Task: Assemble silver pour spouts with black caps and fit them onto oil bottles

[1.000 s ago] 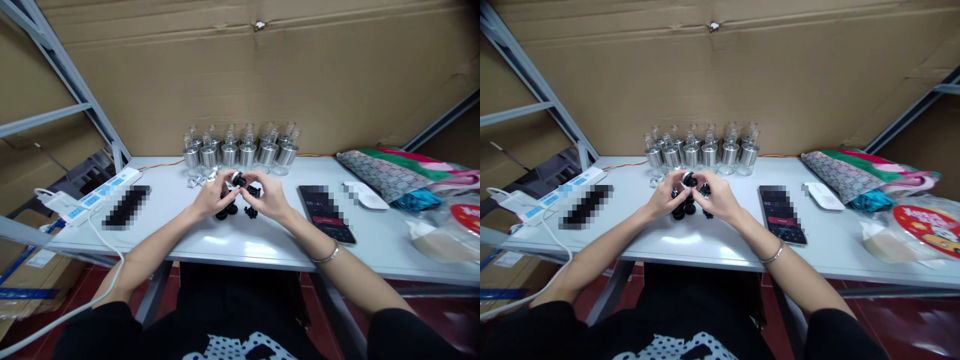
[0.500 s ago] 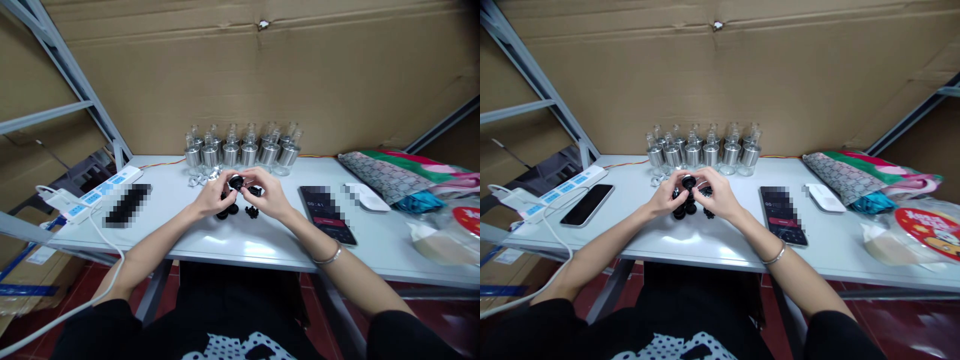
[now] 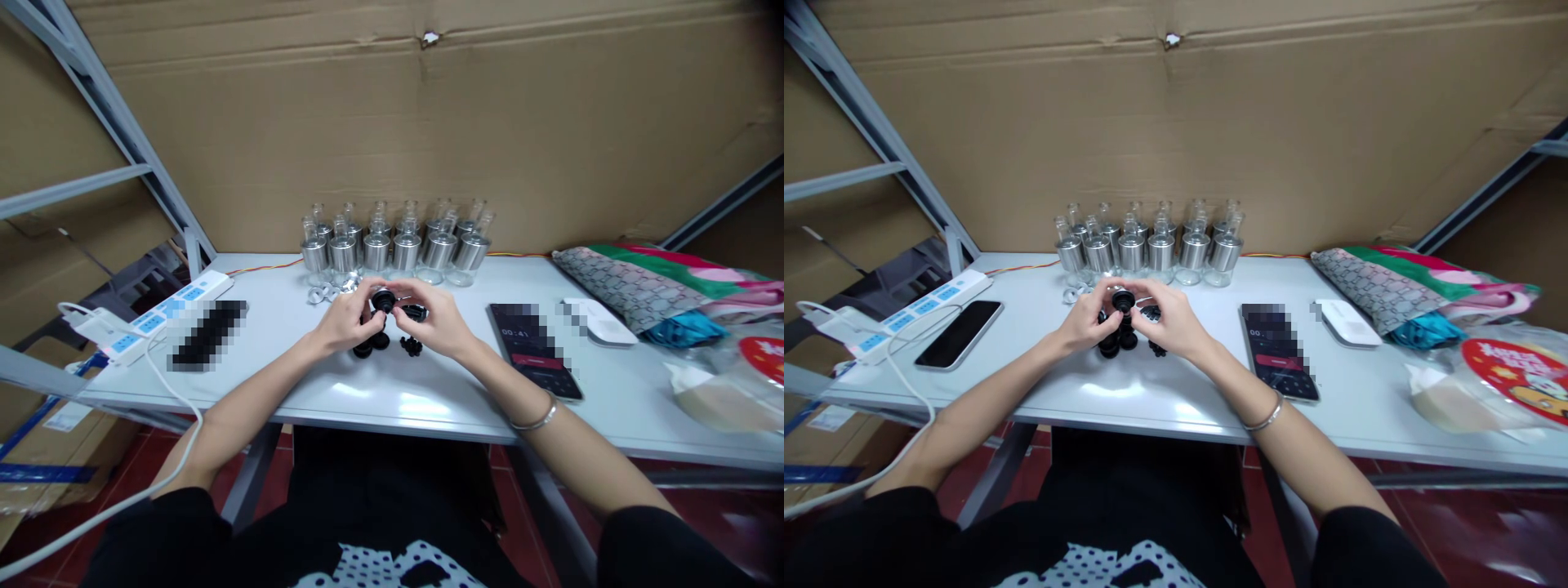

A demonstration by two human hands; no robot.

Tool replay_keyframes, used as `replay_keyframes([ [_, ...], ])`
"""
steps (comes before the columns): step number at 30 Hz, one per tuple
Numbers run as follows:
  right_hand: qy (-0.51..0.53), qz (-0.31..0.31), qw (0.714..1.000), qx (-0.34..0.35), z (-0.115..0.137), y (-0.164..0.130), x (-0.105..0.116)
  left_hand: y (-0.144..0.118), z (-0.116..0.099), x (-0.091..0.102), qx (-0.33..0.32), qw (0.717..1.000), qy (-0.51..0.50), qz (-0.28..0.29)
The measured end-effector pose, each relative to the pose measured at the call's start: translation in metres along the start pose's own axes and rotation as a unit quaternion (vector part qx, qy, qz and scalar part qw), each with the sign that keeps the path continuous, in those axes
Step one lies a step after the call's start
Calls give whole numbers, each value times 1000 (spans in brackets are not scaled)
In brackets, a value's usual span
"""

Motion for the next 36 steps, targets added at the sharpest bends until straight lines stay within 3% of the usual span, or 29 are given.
replay_keyframes([
  [6, -20, -2, 1000, 1, 0, 0, 0, 0, -1, -1, -17, 999, -14, -25],
  [17, 4, 13, 1000, -24, 1, -1, -3, -1, 0, 1, -40, 999, -20, 3],
  [23, -3, 49, 999, -10, -2, -2, -7, -2, 1, -1, -42, 999, -22, 9],
  [36, -59, 43, 997, 21, 4, 0, -2, -3, -5, 0, -81, 997, 6, -4],
])
Point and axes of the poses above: each hand's wrist, its own y-axis towards the middle knuckle, its own x-axis out of the back of the hand, z = x × y, the point moved 4 cm from there along y, towards the middle knuckle, and after that the axes turned 5 degrees about -x, right-handed, at the moved point
